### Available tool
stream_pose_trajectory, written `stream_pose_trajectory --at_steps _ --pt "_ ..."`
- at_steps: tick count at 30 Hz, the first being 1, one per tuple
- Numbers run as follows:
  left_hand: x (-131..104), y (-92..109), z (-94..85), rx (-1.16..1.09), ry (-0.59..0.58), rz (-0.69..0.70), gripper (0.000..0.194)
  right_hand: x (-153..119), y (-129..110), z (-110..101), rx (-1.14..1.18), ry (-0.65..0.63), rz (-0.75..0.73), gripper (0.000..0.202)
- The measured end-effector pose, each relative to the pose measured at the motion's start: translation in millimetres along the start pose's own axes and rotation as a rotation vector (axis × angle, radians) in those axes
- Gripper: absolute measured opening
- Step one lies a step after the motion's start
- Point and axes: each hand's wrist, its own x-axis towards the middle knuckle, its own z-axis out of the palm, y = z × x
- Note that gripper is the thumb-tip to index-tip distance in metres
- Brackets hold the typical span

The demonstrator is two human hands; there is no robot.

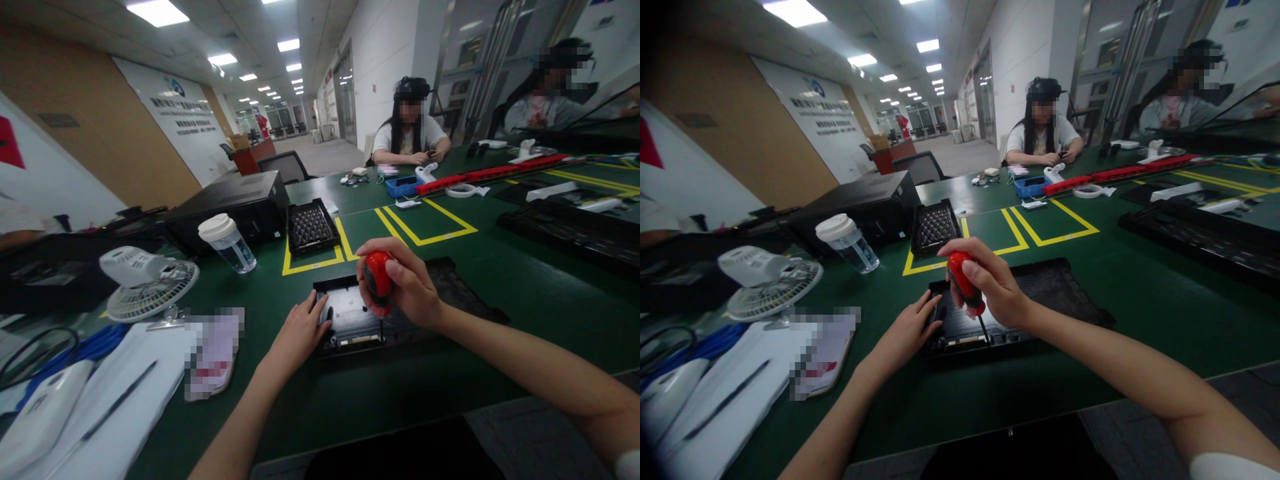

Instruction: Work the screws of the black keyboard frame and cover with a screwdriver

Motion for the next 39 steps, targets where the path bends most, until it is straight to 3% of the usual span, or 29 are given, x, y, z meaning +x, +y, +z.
stream_pose_trajectory --at_steps 39 --pt "-2.1 7.6 -9.7 -0.003 -0.024 -0.013 0.050 3.0 -4.2 -2.1 -0.137 -0.010 -0.106 0.021"
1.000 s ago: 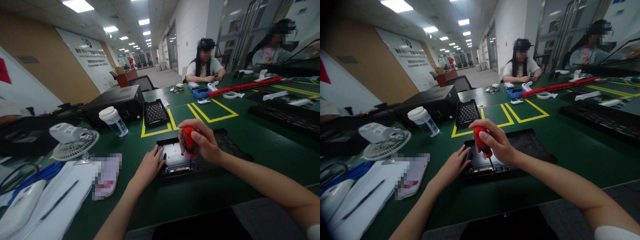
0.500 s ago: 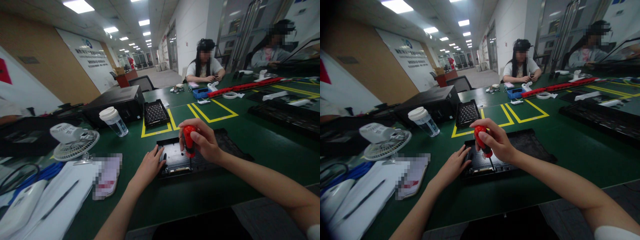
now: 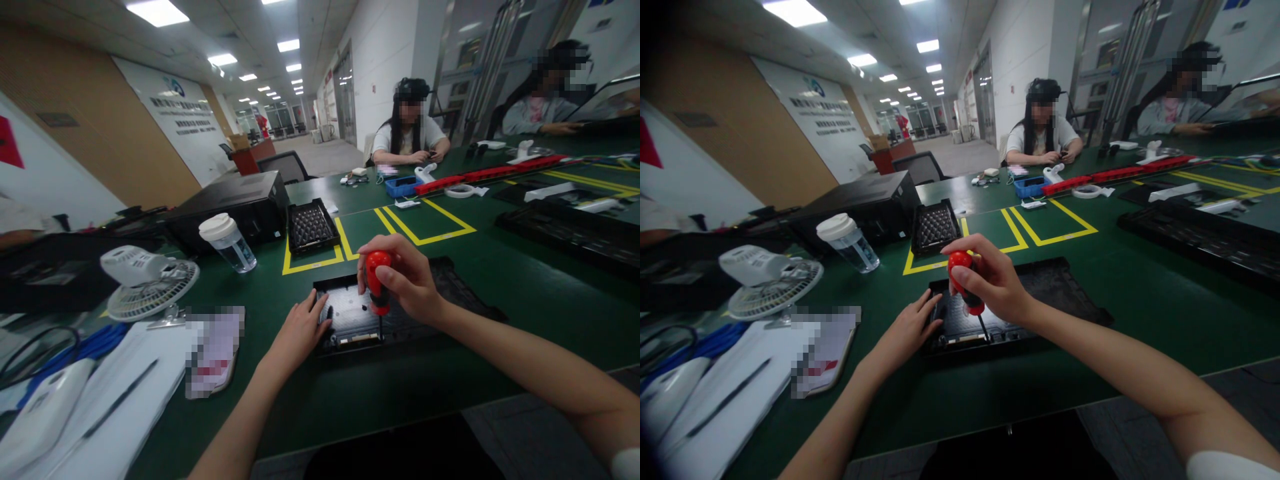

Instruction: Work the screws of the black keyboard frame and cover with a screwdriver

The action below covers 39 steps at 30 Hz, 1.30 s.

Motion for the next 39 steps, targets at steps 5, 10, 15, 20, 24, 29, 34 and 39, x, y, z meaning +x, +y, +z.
stream_pose_trajectory --at_steps 5,10,15,20,24,29,34,39 --pt "1 -2 4.1 0.011 0.007 0.007 0.051 2 -1 1 -0.023 0.021 -0.043 0.020" --pt "1 -2 4.4 0.015 0.013 0.005 0.051 3 0 3 -0.002 0.031 -0.072 0.019" --pt "0 -4 5.9 0.008 0.026 0.011 0.051 3 1 4 0.052 0.040 -0.113 0.021" --pt "0 -6 9.8 -0.004 0.041 0.020 0.052 3 0 5 0.045 0.042 -0.114 0.020" --pt "0 -6 9.9 0.000 0.039 0.019 0.052 2 0 8 0.034 0.058 -0.122 0.024" --pt "2 -5 8.3 0.001 0.030 0.015 0.052 3 0 10 0.060 0.065 -0.104 0.029" --pt "2 -4 7.6 0.010 0.031 0.014 0.051 3 1 13 0.091 0.069 -0.078 0.032" --pt "1 -4 7.9 0.001 0.030 0.015 0.051 1 0 14 0.083 0.114 -0.050 0.034"
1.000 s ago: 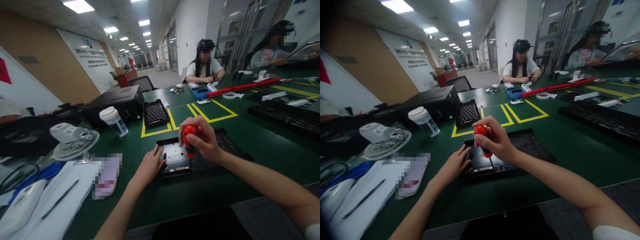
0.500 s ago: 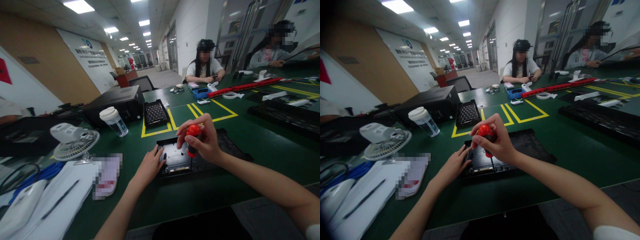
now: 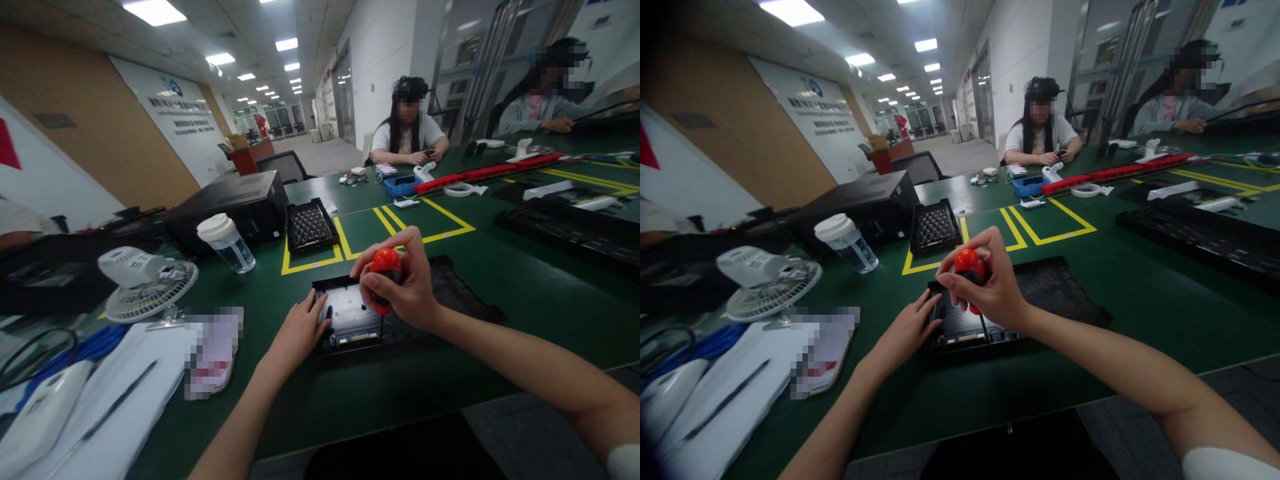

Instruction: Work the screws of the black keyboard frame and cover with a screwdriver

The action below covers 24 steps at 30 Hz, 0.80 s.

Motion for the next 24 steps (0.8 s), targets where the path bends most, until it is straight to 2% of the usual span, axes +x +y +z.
stream_pose_trajectory --at_steps 9,15,19,24 --pt "0.1 1.4 -1.1 -0.002 -0.004 -0.007 0.050 -2.2 4.7 1.4 -0.008 0.058 0.057 0.035" --pt "0.4 0.3 0.0 -0.002 -0.006 -0.005 0.051 -6.0 7.0 -0.6 0.110 0.007 0.060 0.020" --pt "0.4 0.0 0.0 0.000 -0.001 -0.002 0.051 -8.9 5.0 -0.6 0.116 -0.002 0.104 0.026" --pt "0.4 0.7 0.2 0.001 0.002 0.004 0.051 -9.7 4.9 0.6 0.101 -0.004 0.083 0.024"
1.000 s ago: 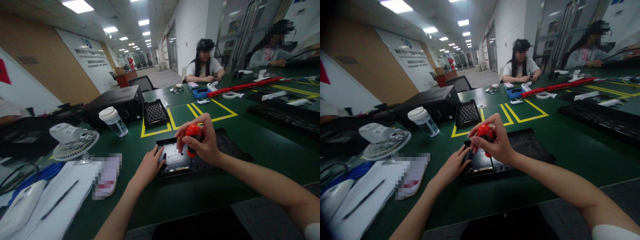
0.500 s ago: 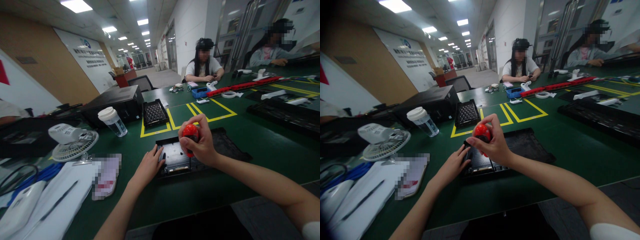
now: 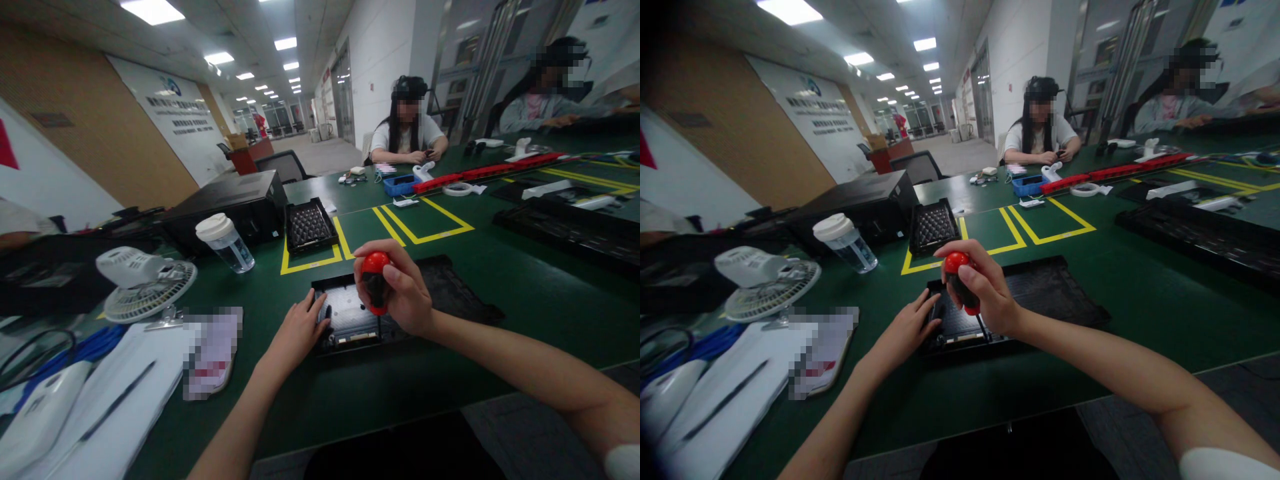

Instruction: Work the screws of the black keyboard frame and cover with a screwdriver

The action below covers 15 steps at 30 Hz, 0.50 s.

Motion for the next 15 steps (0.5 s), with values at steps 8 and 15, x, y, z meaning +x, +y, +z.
stream_pose_trajectory --at_steps 8,15 --pt "-0.2 -2.0 2.2 0.001 0.007 0.004 0.051 -0.1 1.5 0.1 -0.032 0.038 -0.001 0.022" --pt "-0.3 1.9 -2.5 -0.004 -0.011 -0.010 0.051 -1.5 1.9 1.2 -0.070 0.072 -0.015 0.022"
